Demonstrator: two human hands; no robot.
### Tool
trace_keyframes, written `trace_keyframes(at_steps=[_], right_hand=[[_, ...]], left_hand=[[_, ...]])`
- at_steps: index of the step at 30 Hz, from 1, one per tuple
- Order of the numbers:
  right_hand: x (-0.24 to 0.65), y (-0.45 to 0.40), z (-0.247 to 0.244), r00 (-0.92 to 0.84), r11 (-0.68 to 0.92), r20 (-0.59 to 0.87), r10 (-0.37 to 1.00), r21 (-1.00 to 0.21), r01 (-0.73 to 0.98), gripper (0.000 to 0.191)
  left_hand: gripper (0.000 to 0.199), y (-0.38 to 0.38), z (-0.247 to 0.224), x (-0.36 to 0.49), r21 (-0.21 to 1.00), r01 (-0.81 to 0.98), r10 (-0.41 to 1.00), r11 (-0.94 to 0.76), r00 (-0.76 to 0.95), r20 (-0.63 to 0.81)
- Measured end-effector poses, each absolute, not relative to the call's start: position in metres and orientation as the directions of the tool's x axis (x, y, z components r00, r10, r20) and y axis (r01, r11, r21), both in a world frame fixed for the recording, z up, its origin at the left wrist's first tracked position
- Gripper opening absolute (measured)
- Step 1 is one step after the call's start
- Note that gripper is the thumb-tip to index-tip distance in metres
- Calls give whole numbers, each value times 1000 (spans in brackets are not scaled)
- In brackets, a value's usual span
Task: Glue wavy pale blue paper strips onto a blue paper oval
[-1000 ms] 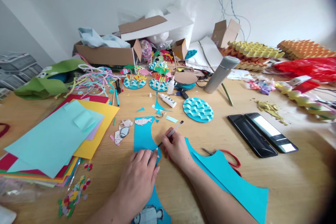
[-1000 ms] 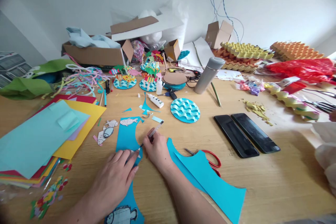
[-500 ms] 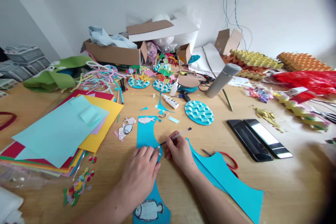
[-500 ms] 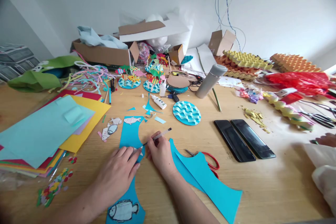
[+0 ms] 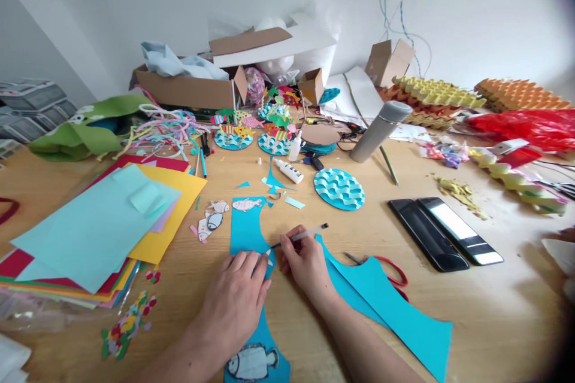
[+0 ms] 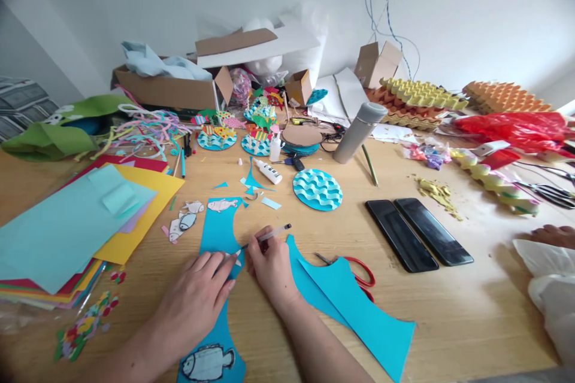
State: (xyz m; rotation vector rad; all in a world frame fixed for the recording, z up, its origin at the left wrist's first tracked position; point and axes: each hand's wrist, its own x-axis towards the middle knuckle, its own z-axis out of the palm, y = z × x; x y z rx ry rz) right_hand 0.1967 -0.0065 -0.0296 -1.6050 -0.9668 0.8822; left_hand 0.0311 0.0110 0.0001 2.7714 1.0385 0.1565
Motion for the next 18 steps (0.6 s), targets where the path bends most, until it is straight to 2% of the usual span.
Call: trace_keyframes(at_steps=[5,18], right_hand=[[196,-8,-31,417,-146,-40,908,-963,225,29],[197,-10,-33,381,-1,164,910,-917,399,22]], left_hand=[[33,12,0,31,211,628,648,-749,760,42],[38,12,1,31,164,625,634,-763,773,7]])
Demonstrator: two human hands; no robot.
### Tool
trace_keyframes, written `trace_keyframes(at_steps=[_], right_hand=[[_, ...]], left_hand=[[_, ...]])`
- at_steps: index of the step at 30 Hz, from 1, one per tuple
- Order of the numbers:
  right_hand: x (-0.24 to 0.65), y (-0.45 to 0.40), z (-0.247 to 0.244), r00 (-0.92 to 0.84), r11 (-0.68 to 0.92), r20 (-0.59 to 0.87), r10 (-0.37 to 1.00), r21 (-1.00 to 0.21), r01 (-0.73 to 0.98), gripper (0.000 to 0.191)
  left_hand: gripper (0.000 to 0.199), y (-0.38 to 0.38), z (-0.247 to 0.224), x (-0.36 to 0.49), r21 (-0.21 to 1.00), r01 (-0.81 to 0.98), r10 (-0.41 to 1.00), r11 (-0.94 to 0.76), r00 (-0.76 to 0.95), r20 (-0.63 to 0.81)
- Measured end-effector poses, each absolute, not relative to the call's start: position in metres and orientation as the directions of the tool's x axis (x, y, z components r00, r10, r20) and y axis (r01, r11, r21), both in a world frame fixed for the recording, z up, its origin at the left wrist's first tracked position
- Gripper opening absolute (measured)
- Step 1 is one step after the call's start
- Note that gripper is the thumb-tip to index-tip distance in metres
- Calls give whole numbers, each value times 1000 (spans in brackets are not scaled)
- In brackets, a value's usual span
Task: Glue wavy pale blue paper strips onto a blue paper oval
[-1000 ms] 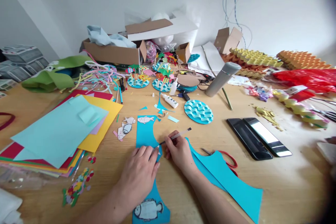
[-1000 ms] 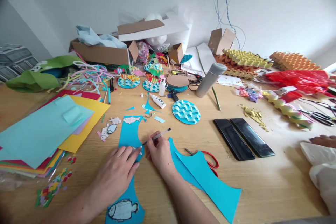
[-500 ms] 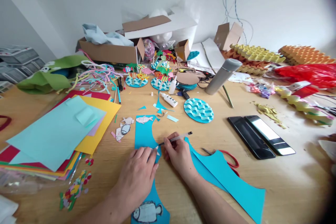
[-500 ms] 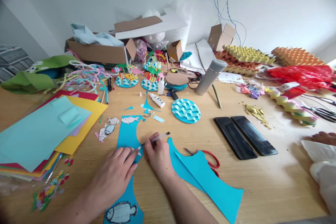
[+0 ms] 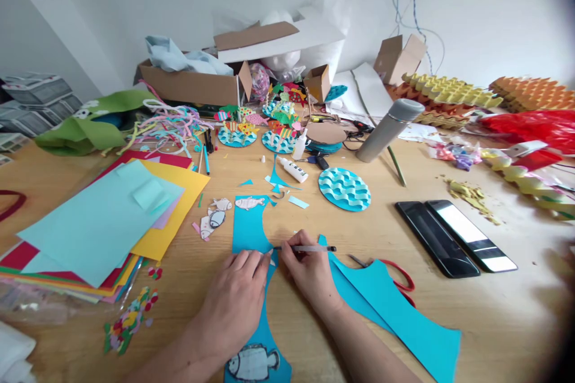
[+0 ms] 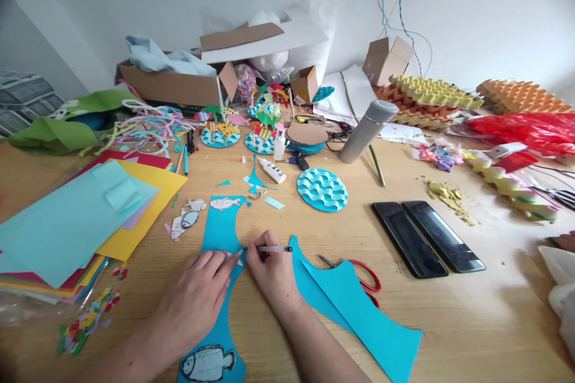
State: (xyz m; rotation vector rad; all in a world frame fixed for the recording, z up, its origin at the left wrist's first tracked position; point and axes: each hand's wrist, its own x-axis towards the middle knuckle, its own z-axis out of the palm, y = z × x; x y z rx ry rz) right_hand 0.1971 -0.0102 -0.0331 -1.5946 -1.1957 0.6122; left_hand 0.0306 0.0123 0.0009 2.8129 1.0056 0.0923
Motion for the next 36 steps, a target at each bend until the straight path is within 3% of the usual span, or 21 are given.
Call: trace_keyframes(at_steps=[11,20,36], right_hand=[[198,-17,-30,300,90,281,912,-849,520,22],[197,-19,-30,248,147,343,906,-804,576,21],[196,-23,-30,205,135,325,923,-774,619,22]], left_hand=[[41,12,0,30,133,619,624,-774,781,-3],[43,14,5,32,175,633,636,-754,770,-49],[44,14,4,29,215,622,635,-753,773,-13]])
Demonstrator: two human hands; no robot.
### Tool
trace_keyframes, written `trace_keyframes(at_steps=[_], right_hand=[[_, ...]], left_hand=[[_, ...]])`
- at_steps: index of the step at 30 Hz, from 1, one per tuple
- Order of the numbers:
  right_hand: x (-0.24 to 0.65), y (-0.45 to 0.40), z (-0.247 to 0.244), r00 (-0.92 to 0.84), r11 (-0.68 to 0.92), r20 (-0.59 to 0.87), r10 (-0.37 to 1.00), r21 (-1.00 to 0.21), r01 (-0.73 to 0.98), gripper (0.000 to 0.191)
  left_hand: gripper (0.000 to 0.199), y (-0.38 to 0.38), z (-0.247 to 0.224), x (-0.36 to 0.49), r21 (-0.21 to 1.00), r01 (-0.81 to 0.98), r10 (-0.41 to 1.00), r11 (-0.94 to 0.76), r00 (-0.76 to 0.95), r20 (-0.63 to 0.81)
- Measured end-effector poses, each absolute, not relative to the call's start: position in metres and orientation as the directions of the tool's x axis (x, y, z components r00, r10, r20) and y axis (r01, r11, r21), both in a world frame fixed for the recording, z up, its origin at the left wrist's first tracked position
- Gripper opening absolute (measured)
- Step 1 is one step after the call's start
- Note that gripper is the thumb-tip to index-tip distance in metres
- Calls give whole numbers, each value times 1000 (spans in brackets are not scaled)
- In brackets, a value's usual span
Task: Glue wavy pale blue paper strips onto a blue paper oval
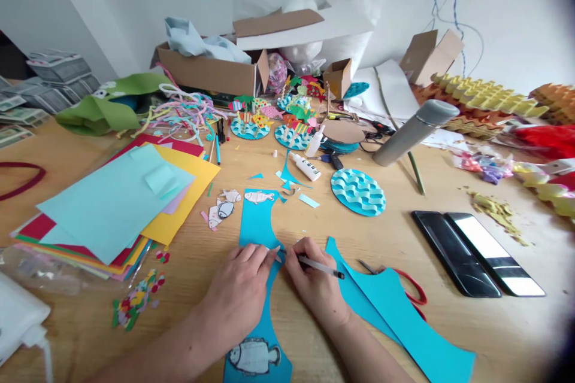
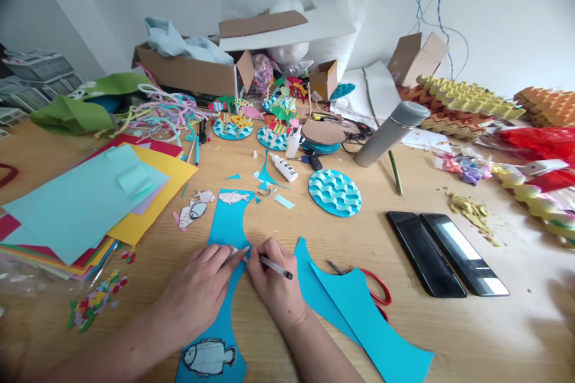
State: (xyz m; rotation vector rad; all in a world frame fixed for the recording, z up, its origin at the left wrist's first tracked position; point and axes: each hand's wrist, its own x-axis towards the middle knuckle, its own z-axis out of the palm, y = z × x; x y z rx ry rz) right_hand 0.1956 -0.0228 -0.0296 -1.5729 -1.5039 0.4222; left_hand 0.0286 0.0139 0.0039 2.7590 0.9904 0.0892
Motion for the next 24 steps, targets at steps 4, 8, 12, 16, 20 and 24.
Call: trace_keyframes(at_steps=[4,8,12,16,20,24], right_hand=[[195,-24,-30,191,137,324,926,-763,632,21],[195,-24,-28,179,137,323,929,-752,645,22],[194,-24,-26,169,141,321,932,-750,646,22],[194,-25,-26,163,143,319,934,-748,649,23],[194,-25,-27,152,149,312,938,-758,635,23],[195,-23,-29,167,143,293,941,-795,589,24]], left_hand=[[43,14,3,28,206,625,636,-753,772,-17],[44,14,4,29,201,630,636,-750,771,-43],[46,14,5,29,205,637,641,-743,766,-53],[46,14,3,28,213,628,636,-749,771,-32],[47,14,2,27,218,626,635,-749,772,-36],[46,14,3,27,218,621,632,-753,775,-28]])
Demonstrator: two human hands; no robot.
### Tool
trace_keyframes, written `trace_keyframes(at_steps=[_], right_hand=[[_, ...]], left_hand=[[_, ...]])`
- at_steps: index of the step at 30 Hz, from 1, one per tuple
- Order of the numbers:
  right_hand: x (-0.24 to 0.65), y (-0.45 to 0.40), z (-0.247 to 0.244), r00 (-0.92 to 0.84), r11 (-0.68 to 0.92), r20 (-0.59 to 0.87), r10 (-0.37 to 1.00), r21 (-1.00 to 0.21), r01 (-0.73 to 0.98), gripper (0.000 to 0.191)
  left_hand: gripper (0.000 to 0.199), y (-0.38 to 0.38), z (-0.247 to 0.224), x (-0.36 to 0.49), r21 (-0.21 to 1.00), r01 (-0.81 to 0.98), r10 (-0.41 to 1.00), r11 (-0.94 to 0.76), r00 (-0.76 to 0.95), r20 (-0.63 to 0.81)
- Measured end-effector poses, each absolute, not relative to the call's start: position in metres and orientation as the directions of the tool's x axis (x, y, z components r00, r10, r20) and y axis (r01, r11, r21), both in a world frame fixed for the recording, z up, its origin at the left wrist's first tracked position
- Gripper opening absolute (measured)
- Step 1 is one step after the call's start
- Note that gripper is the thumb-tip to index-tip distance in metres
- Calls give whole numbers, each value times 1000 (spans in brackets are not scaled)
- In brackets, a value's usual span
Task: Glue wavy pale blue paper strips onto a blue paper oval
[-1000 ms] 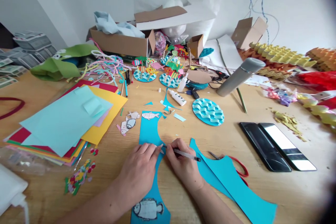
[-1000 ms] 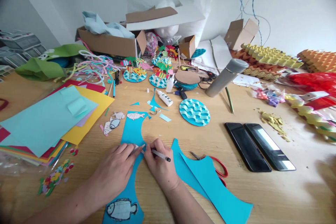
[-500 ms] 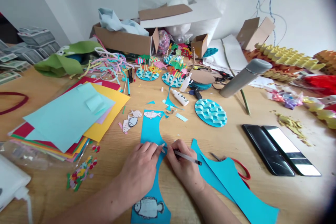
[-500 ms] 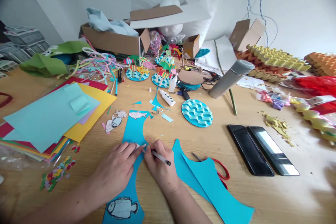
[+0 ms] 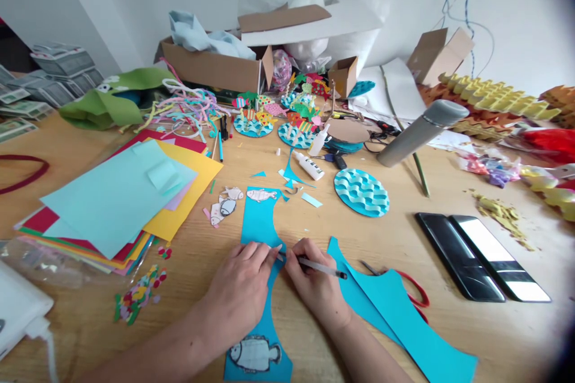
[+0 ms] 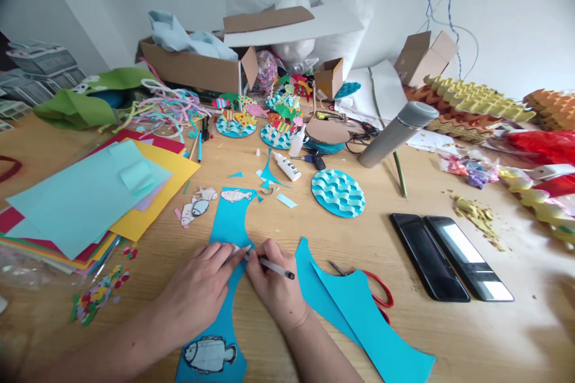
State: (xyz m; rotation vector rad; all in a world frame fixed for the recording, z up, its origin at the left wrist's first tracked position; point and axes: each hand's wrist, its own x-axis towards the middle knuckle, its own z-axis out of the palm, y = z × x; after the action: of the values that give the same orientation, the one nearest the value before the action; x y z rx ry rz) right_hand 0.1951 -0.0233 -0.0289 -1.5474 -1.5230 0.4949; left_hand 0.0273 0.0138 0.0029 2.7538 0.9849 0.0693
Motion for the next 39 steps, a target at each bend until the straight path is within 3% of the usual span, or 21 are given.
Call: trace_keyframes(at_steps=[8,20,31,39], right_hand=[[197,-20,-30,239,35,170,956,-875,483,27],[198,-20,-30,244,70,226,943,-851,520,26],[198,-19,-28,240,70,221,945,-856,511,24],[199,-18,-30,229,95,241,943,-857,507,23]], left_hand=[[46,13,4,28,187,624,630,-758,776,-36],[43,10,3,31,125,628,630,-768,776,-23],[44,8,-4,31,220,620,645,-753,762,57],[44,10,-4,32,227,588,609,-776,793,29]])
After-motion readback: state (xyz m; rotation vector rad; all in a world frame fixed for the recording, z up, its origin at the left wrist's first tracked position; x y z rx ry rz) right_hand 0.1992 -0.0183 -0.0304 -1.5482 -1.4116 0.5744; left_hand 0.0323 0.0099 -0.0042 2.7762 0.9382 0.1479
